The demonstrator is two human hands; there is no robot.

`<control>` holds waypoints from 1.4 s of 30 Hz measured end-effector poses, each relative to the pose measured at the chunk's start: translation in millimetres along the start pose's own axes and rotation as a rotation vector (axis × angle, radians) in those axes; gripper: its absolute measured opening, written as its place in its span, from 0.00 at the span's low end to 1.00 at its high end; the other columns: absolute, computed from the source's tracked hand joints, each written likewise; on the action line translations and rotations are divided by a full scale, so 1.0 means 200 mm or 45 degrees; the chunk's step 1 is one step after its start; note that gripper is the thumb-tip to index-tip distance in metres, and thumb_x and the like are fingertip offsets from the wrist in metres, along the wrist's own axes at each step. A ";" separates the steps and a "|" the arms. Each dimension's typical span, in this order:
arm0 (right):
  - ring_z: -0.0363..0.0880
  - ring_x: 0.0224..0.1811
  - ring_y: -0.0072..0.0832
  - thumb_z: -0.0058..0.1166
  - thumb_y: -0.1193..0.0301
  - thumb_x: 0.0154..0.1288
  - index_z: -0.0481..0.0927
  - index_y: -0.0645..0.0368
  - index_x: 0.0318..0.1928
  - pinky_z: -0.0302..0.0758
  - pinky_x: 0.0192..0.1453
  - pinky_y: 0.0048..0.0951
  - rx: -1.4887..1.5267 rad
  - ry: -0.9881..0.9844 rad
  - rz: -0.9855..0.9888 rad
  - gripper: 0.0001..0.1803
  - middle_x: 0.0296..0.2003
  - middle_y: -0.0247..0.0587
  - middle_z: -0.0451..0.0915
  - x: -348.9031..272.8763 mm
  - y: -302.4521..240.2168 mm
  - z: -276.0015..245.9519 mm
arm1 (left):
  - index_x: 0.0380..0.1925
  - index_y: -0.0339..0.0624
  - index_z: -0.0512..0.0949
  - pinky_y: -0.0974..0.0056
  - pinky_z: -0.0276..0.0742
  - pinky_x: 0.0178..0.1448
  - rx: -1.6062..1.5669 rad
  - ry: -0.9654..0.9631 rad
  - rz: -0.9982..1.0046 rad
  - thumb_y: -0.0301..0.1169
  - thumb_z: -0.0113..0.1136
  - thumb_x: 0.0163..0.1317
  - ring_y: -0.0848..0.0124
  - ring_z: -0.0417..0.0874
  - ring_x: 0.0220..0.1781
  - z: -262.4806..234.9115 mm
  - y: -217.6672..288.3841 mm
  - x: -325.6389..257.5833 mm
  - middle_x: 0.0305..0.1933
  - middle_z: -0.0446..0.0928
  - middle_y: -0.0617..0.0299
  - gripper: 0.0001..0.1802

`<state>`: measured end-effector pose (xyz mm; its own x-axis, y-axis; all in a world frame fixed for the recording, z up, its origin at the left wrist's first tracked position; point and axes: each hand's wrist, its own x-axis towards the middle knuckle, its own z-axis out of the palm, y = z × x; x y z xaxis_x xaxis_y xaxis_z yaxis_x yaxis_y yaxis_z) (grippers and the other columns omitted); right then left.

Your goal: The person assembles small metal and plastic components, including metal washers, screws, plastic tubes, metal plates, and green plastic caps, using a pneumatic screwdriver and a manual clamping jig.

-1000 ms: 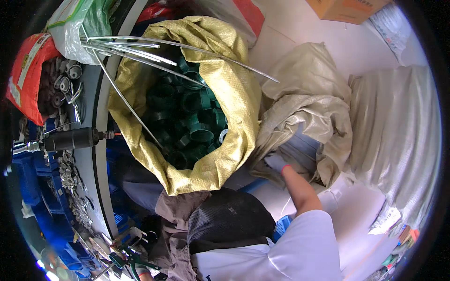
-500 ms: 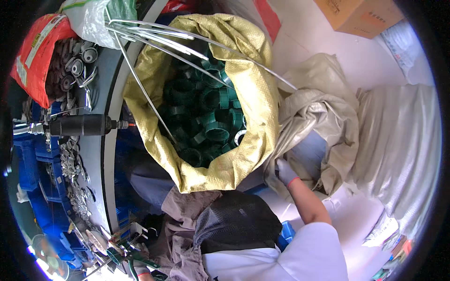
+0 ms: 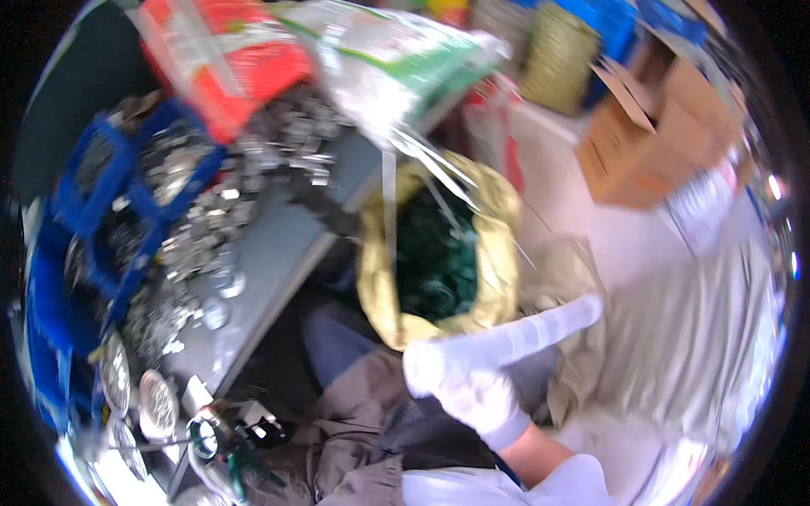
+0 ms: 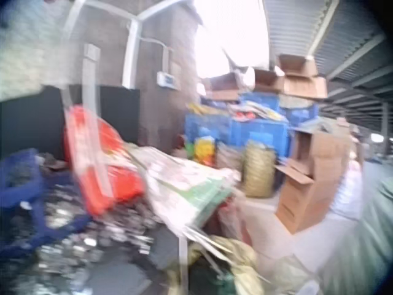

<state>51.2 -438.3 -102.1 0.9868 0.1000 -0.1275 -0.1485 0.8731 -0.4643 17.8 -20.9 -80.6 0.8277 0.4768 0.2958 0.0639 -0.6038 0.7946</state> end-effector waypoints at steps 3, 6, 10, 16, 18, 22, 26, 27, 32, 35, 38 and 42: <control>0.80 0.58 0.40 0.72 0.58 0.58 0.77 0.55 0.57 0.76 0.65 0.45 -0.922 -0.531 -0.184 0.29 0.54 0.44 0.81 0.22 0.09 0.42 | 0.55 0.37 0.75 0.48 0.68 0.68 0.073 -0.020 0.193 0.36 0.76 0.41 0.49 0.76 0.58 -0.05 -0.01 0.07 0.58 0.73 0.47 0.38; 0.79 0.56 0.36 0.71 0.59 0.58 0.67 0.53 0.65 0.73 0.66 0.44 -0.281 -0.664 0.013 0.38 0.50 0.39 0.79 0.36 0.15 0.96 | 0.56 0.39 0.76 0.48 0.69 0.69 0.060 -0.009 0.257 0.44 0.84 0.32 0.49 0.75 0.64 -0.04 -0.05 0.13 0.58 0.77 0.48 0.47; 0.79 0.48 0.35 0.70 0.51 0.56 0.69 0.51 0.64 0.77 0.55 0.40 -0.266 -1.177 -0.015 0.40 0.47 0.40 0.76 0.53 0.20 1.73 | 0.54 0.38 0.77 0.49 0.68 0.72 0.079 0.013 0.302 0.43 0.83 0.33 0.48 0.76 0.65 -0.04 -0.05 0.15 0.58 0.78 0.48 0.44; 0.84 0.43 0.29 0.66 0.70 0.54 0.77 0.65 0.54 0.82 0.47 0.30 -0.822 -1.400 0.473 0.27 0.44 0.42 0.83 0.65 0.63 2.12 | 0.53 0.40 0.78 0.45 0.66 0.71 0.031 0.082 0.375 0.47 0.80 0.35 0.48 0.77 0.61 -0.03 -0.05 0.15 0.58 0.78 0.49 0.42; 0.83 0.49 0.37 0.76 0.70 0.45 0.71 0.63 0.60 0.81 0.54 0.38 -0.968 -1.470 0.660 0.41 0.45 0.41 0.80 0.63 0.75 1.96 | 0.53 0.41 0.78 0.45 0.65 0.71 -0.058 0.129 0.337 0.47 0.80 0.35 0.48 0.78 0.60 -0.01 -0.08 0.15 0.57 0.79 0.49 0.42; 0.81 0.51 0.39 0.67 0.74 0.47 0.70 0.60 0.59 0.78 0.59 0.42 -1.121 -1.139 0.462 0.35 0.46 0.42 0.79 0.54 1.04 1.50 | 0.52 0.40 0.80 0.46 0.64 0.72 -0.103 0.083 0.206 0.47 0.80 0.35 0.51 0.77 0.62 -0.02 -0.06 0.15 0.57 0.79 0.50 0.41; 0.80 0.53 0.42 0.62 0.74 0.48 0.69 0.58 0.59 0.77 0.63 0.45 -0.623 -0.990 0.564 0.34 0.47 0.44 0.77 0.56 1.06 1.34 | 0.55 0.37 0.78 0.52 0.69 0.70 -0.346 0.026 0.218 0.44 0.83 0.37 0.56 0.79 0.63 -0.13 0.16 0.17 0.56 0.79 0.48 0.44; 0.80 0.54 0.43 0.62 0.74 0.47 0.68 0.58 0.59 0.77 0.64 0.46 -0.479 -0.962 0.535 0.35 0.47 0.45 0.77 0.56 0.99 1.35 | 0.56 0.37 0.78 0.54 0.71 0.68 -0.517 -0.141 0.032 0.43 0.84 0.37 0.58 0.80 0.61 -0.17 0.22 0.16 0.56 0.80 0.50 0.44; 0.82 0.51 0.41 0.77 0.60 0.48 0.67 0.64 0.61 0.79 0.59 0.43 -0.668 -1.207 0.543 0.44 0.47 0.50 0.80 0.51 0.72 1.45 | 0.61 0.33 0.74 0.61 0.76 0.61 -0.982 -0.797 -0.312 0.30 0.83 0.33 0.69 0.81 0.53 -0.26 0.37 0.21 0.53 0.82 0.60 0.48; 0.83 0.46 0.40 0.79 0.63 0.47 0.70 0.65 0.56 0.79 0.55 0.40 0.082 -1.672 0.904 0.39 0.43 0.50 0.82 0.49 0.72 1.45 | 0.70 0.31 0.65 0.62 0.70 0.66 -1.315 -1.183 -0.415 0.23 0.81 0.30 0.68 0.77 0.60 -0.24 0.42 0.20 0.59 0.79 0.58 0.59; 0.81 0.44 0.39 0.76 0.61 0.52 0.70 0.65 0.55 0.78 0.53 0.37 0.475 -1.690 0.913 0.36 0.41 0.48 0.81 0.48 0.77 1.35 | 0.66 0.30 0.69 0.63 0.76 0.61 -1.312 -1.016 -0.567 0.22 0.79 0.30 0.66 0.82 0.55 -0.24 0.50 0.18 0.54 0.82 0.56 0.54; 0.79 0.52 0.32 0.65 0.66 0.63 0.69 0.62 0.60 0.76 0.56 0.32 -0.228 -0.935 0.393 0.29 0.49 0.41 0.79 0.52 0.80 1.16 | 0.65 0.31 0.70 0.59 0.77 0.57 -0.368 -0.430 -0.184 0.24 0.76 0.36 0.60 0.84 0.50 -0.16 0.53 0.20 0.46 0.83 0.52 0.49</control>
<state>145.4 -177.0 14.2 0.6816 0.6648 0.3057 -0.3671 0.6721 -0.6430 40.5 -45.5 31.5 0.9601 0.2790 0.0203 0.0733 -0.3207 0.9443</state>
